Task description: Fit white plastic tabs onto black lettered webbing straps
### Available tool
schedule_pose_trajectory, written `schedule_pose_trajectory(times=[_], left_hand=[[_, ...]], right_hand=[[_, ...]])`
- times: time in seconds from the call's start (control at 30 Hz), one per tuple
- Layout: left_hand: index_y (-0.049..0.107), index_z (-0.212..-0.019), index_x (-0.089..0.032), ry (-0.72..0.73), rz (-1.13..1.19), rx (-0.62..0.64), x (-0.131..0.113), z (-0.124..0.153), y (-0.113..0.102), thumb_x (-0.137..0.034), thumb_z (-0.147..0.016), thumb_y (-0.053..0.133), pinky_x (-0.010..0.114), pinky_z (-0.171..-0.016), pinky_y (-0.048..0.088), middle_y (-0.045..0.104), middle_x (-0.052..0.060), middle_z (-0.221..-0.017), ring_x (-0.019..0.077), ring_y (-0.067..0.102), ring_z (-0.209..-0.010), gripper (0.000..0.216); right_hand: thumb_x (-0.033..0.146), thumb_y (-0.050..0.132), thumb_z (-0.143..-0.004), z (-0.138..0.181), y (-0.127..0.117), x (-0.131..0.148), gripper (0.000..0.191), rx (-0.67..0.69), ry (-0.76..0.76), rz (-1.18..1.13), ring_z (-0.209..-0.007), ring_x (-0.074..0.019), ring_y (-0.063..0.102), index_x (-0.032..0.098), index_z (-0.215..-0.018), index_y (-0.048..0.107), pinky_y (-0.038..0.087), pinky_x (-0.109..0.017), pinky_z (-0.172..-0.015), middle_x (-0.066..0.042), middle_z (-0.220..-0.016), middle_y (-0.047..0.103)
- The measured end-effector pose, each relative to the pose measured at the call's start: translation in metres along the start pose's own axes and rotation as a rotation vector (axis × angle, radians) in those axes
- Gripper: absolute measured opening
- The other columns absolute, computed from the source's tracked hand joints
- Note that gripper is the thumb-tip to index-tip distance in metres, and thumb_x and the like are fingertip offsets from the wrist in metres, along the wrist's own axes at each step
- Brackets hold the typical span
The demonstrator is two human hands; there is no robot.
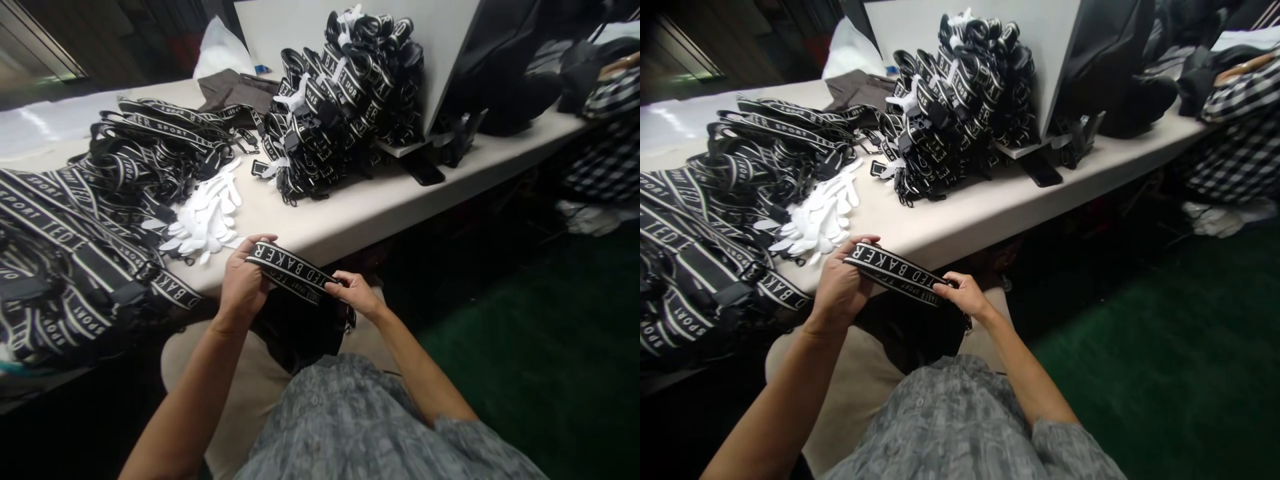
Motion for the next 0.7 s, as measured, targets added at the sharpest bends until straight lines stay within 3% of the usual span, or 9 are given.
schedule_pose_trajectory(times=[0.07, 0.13, 0.2, 0.3, 0.4, 0.57, 0.7], left_hand=[[0.07, -0.093, -0.014, -0.038, -0.006, 0.023, -0.004, 0.004, 0.007, -0.024, -0.061, 0.085, 0.012, -0.049, 0.039, 0.058, 0.001, -0.077, 0.0062, 0.049, -0.059, 0.037], [0.07, -0.092, -0.014, -0.072, -0.014, 0.055, -0.006, 0.009, 0.015, -0.021, -0.062, 0.082, 0.012, -0.05, 0.039, 0.059, 0.002, -0.077, 0.0067, 0.05, -0.06, 0.034], [0.07, -0.092, -0.014, -0.138, 0.003, 0.104, -0.006, 0.016, 0.023, -0.019, -0.061, 0.08, 0.013, -0.052, 0.042, 0.059, 0.002, -0.078, 0.008, 0.052, -0.062, 0.033], [0.069, -0.091, -0.014, -0.226, 0.062, 0.172, -0.004, 0.022, 0.034, -0.019, -0.064, 0.077, 0.017, -0.057, 0.048, 0.06, 0.004, -0.079, 0.0112, 0.056, -0.065, 0.029], [0.069, -0.091, -0.014, -0.186, 0.06, 0.197, -0.002, 0.021, 0.036, -0.02, -0.068, 0.075, 0.018, -0.057, 0.048, 0.059, 0.004, -0.077, 0.012, 0.056, -0.066, 0.024], [0.071, -0.089, -0.01, 0.059, -0.003, 0.079, -0.015, 0.003, 0.014, -0.012, -0.069, 0.072, 0.015, -0.049, 0.04, 0.056, 0.003, -0.07, 0.0093, 0.05, -0.06, 0.02], [0.067, -0.087, -0.006, 0.145, 0.063, -0.082, -0.03, -0.019, -0.014, -0.006, -0.074, 0.062, 0.018, -0.049, 0.044, 0.054, 0.003, -0.063, 0.011, 0.051, -0.055, 0.013]], right_hand=[[0.057, 0.079, -0.073, -0.004, 0.001, -0.008, 0.045, 0.0, -0.054, -0.042, -0.094, -0.0175, 0.056, 0.014, -0.076, 0.067, 0.044, -0.028, -0.085, -0.007, -0.101, 0.06], [0.056, 0.081, -0.072, -0.005, 0.002, -0.014, 0.043, 0.023, -0.087, -0.12, -0.12, -0.0226, 0.051, 0.015, -0.074, 0.067, 0.038, -0.032, -0.103, -0.011, -0.128, 0.055], [0.054, 0.083, -0.071, -0.005, 0.004, -0.018, 0.041, 0.134, -0.045, -0.235, -0.124, -0.0235, 0.05, 0.015, -0.079, 0.069, 0.038, -0.033, -0.107, -0.011, -0.136, 0.054], [0.057, 0.084, -0.068, -0.004, 0.007, -0.023, 0.051, 0.406, 0.093, -0.403, -0.101, -0.0217, 0.062, 0.013, -0.092, 0.073, 0.048, -0.033, -0.094, -0.012, -0.112, 0.067], [0.059, 0.082, -0.069, -0.002, 0.013, -0.027, 0.056, 0.596, 0.167, -0.429, -0.084, -0.0192, 0.066, 0.008, -0.09, 0.074, 0.052, -0.03, -0.083, -0.011, -0.09, 0.071], [0.06, 0.083, -0.068, 0.003, 0.024, -0.035, 0.057, 0.643, 0.345, -0.363, -0.061, -0.015, 0.065, 0.007, -0.085, 0.072, 0.054, -0.025, -0.062, -0.009, -0.074, 0.071], [0.063, 0.085, -0.062, 0.009, 0.028, -0.045, 0.062, 0.643, 0.439, -0.446, -0.057, -0.0153, 0.066, 0.006, -0.083, 0.068, 0.056, -0.025, -0.059, -0.011, -0.075, 0.072]])
Point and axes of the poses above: each hand's wrist, its own z-axis away from the middle knuckle, its own y-axis out of the palm, x = y × z, the point moved 1 cm from there along -z, towards the middle knuckle
